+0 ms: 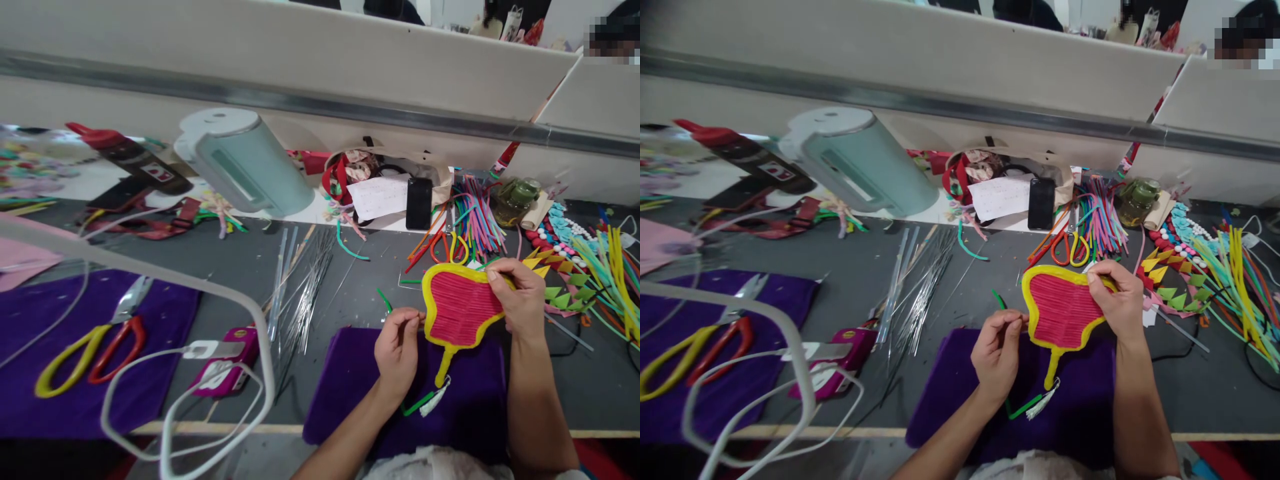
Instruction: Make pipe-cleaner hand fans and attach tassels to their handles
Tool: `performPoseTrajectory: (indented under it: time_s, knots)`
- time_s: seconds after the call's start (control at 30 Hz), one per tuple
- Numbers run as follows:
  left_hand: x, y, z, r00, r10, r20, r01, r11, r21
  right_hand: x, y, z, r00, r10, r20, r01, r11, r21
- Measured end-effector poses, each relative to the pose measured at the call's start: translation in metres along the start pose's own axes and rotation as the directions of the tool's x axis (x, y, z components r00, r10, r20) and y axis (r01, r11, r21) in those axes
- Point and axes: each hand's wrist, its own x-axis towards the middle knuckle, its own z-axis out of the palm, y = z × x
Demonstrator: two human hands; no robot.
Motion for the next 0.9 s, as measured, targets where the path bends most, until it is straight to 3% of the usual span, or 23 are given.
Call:
performPoseTrajectory:
  time_s: [0.23,0.9]
  knots:
    - [-0.001,-0.0043,-0.001,0.999,0.004,0.044,-0.008,0.997,0.072,-0.0006,0.0002,-0.0003,1.0,0.002,-0.001,-0.002,1.0,0.009]
    - [0.0035,0.0037,0.0007,0.999,0.001,0.04,-0.001,1.0,0.007,-0.0002,-0.0001,-0.0003,1.0,-0.007,0.002,0.007,0.999,0.034]
